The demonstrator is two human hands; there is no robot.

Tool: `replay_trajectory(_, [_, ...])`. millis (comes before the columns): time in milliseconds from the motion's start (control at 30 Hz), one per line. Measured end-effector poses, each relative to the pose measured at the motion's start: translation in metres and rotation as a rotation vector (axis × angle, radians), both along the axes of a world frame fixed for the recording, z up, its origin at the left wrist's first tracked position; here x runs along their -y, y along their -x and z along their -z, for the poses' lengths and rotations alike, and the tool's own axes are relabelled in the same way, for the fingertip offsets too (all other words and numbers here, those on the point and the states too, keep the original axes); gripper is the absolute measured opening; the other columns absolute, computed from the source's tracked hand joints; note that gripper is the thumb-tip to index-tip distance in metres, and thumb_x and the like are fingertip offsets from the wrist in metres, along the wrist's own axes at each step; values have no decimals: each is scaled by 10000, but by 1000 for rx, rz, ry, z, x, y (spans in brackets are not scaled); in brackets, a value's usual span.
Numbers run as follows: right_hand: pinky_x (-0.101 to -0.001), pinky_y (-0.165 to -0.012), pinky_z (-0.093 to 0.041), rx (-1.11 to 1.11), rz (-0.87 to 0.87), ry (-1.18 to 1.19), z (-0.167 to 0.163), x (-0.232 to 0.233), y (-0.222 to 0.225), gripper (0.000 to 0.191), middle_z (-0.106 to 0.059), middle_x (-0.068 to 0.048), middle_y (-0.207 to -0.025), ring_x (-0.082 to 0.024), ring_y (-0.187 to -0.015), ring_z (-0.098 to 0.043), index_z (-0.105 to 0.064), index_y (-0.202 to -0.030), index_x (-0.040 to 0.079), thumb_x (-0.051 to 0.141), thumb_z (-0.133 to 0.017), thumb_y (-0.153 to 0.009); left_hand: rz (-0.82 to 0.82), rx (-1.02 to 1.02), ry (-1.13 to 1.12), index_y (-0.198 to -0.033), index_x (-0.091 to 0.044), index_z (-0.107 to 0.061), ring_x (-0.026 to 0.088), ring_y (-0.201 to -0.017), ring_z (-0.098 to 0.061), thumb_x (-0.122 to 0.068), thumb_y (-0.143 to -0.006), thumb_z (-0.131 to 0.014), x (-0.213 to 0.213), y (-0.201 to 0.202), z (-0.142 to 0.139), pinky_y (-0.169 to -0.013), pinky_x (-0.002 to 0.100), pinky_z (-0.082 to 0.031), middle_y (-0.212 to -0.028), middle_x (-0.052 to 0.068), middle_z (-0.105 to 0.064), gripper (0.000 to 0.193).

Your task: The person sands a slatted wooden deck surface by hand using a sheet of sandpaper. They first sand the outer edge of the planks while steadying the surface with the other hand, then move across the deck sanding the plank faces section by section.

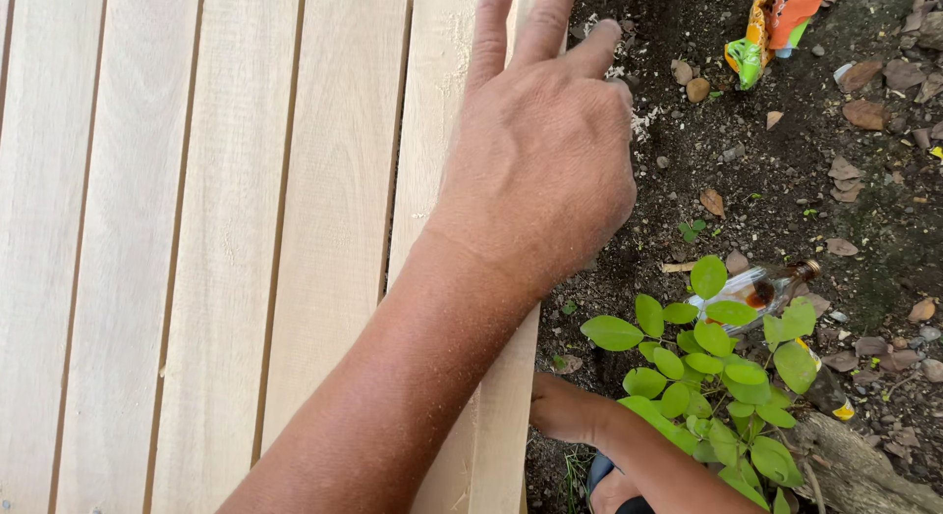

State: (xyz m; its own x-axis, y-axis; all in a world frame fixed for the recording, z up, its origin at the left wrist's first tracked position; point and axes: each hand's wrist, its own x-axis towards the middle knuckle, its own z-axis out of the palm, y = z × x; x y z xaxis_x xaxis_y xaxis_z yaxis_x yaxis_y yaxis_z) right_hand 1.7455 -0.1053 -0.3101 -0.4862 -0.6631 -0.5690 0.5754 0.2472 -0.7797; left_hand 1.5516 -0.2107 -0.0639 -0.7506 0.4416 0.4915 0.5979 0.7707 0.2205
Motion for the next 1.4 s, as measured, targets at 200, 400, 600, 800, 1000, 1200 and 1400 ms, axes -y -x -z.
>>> replay_trajectory(200, [-378,-916,-562,2,-56,-13,26,41,20,394,-742,-124,-1218,-187,-1068,-658,-710,-1206,21,172,-750,-845,18,27,-18,-787,-36,-768,368,-1320,-509,-73,-752,-625,-5,5,8,-1206,630,-266,-1065,124,-710,152])
replay_trajectory(400, [-336,-1009,-533,-108,-120,88,19,25,22,450,-728,-117,-1301,-156,-1167,-662,-687,-1279,51,291,-696,-898,34,22,-157,-928,0,-759,368,-1315,-502,-65,-846,-616,-7,1,17,-1159,651,-320,-1161,151,-698,177])
replay_trajectory(600, [-359,-975,-548,104,1,-65,27,44,49,461,-736,-123,-1272,-184,-1124,-686,-695,-1266,61,289,-733,-866,-22,38,1,-911,-16,-779,380,-1361,-489,-46,-810,-586,-11,-3,11,-1210,631,-262,-1089,159,-704,219])
replay_trajectory(800, [-388,-938,-538,-1,-131,49,11,20,35,445,-739,-149,-1285,-209,-1101,-651,-718,-1273,27,311,-668,-934,14,-9,160,-789,-27,-789,369,-1380,-504,-137,-849,-589,-26,-17,1,-1278,551,-119,-1069,231,-696,236])
replay_trajectory(1000, [-397,-962,-530,95,42,-44,39,44,54,451,-723,-152,-1315,-221,-1131,-639,-714,-1279,32,311,-677,-927,21,41,151,-800,-57,-790,387,-1308,-579,-134,-869,-577,-31,-25,12,-1274,537,-172,-965,214,-713,237])
replay_trajectory(1200, [-405,-986,-523,50,-69,-29,45,36,48,458,-706,-156,-1344,-234,-1160,-628,-710,-1285,36,311,-686,-920,-22,8,39,-718,-83,-748,396,-1184,-632,-94,-835,-560,-33,-21,14,-1231,617,-177,-899,173,-720,221])
replay_trajectory(1400, [-414,-1010,-516,89,-79,87,69,19,34,465,-689,-159,-1373,-246,-1190,-616,-706,-1291,41,310,-695,-912,-15,8,49,-717,-68,-735,378,-1162,-646,-82,-855,-577,-36,-21,15,-1231,592,-237,-909,171,-714,210])
